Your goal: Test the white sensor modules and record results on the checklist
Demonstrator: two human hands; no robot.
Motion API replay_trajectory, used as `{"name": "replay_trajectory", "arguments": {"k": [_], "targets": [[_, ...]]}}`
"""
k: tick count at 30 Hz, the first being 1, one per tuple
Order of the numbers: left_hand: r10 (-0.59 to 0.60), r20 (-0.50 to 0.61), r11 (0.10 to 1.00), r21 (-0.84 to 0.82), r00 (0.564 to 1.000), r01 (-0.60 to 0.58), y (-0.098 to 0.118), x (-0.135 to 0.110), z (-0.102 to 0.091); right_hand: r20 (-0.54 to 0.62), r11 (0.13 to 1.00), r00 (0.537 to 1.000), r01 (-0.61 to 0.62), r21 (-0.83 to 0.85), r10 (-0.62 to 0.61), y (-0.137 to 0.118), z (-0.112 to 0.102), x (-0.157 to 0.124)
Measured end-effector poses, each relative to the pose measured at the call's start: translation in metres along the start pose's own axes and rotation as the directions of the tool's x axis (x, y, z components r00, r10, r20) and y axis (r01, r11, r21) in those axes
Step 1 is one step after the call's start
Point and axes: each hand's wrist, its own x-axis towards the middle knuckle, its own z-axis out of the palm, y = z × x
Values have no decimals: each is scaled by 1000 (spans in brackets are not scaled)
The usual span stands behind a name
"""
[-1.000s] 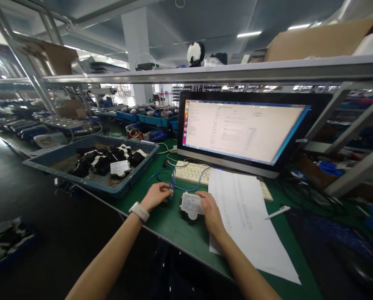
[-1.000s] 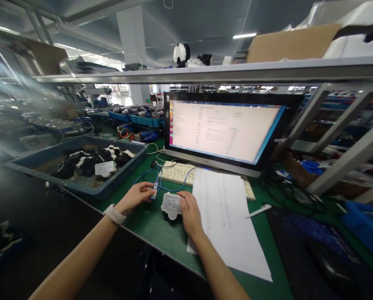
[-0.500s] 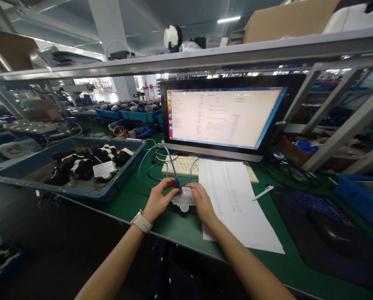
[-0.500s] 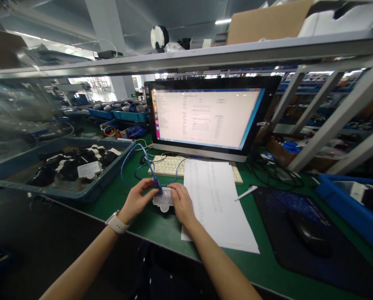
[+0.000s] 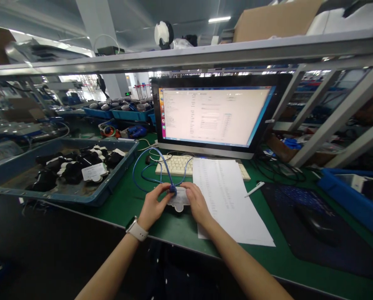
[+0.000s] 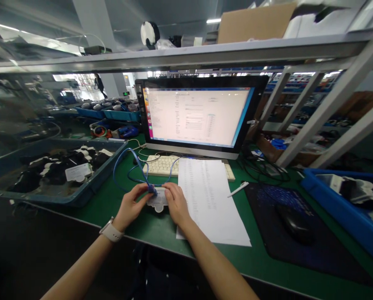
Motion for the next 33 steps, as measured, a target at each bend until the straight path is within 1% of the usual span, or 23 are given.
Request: {"name": "replay_trajectory", "arguments": {"k": [2,3,5,7,9,10,11,12,13,15,17,18,20,22,24,28,33], "targets": [[29,-11,999,27,1000,-29,-2,-4,0,-64,999,997,-34,4,34,-9,-2,-10],[46,-15,998,34,999,-46,-4,-5,0,-99,999,994,-45,7,46,-14,-7,-17],[80,-16,996,30,997,-79,-7,-7,-1,-153,999,988,-40,-9,38,-25,-27,-31],[119,-14,993,18,993,-118,-11,-8,-2,-205,995,978,8,-100,-29,-32,-62,-42],[177,-13,983,40,984,-177,-16,-8,-2,-277,955,951,49,-292,-134,-32,-110,-50],[212,-12,976,61,977,-211,-18,-8,-1,-317,909,930,42,-414,-188,-28,-136,-52],[246,-13,966,83,969,-244,-20,-8,-1,-347,843,909,8,-538,-230,-22,-164,-55],[278,-17,956,101,960,-275,-22,-8,0,-373,760,890,-49,-648,-261,-14,-191,-58],[304,-21,948,112,953,-299,-24,-8,1,-384,676,881,-106,-729,-276,-4,-216,-62],[344,-28,932,128,938,-338,-26,-9,2,-374,542,895,-195,-817,-243,18,-256,-71],[375,-31,919,141,927,-367,-27,-9,3,-358,451,915,-245,-858,-185,42,-282,-83],[384,-30,915,148,923,-376,-28,-10,3,-365,422,917,-271,-865,-159,53,-290,-88],[395,-27,908,161,918,-386,-27,-10,4,-416,380,904,-353,-855,-96,72,-299,-98],[400,-27,905,170,916,-390,-26,-9,4,-462,353,887,-425,-833,-23,85,-302,-105],[399,-27,905,174,917,-389,-25,-9,4,-476,331,879,-460,-824,38,91,-303,-108],[385,-18,911,168,923,-377,-27,-10,4,-450,295,889,-454,-841,83,97,-305,-109],[382,-20,914,159,924,-374,-30,-11,3,-426,282,901,-431,-857,80,101,-306,-111]]}}
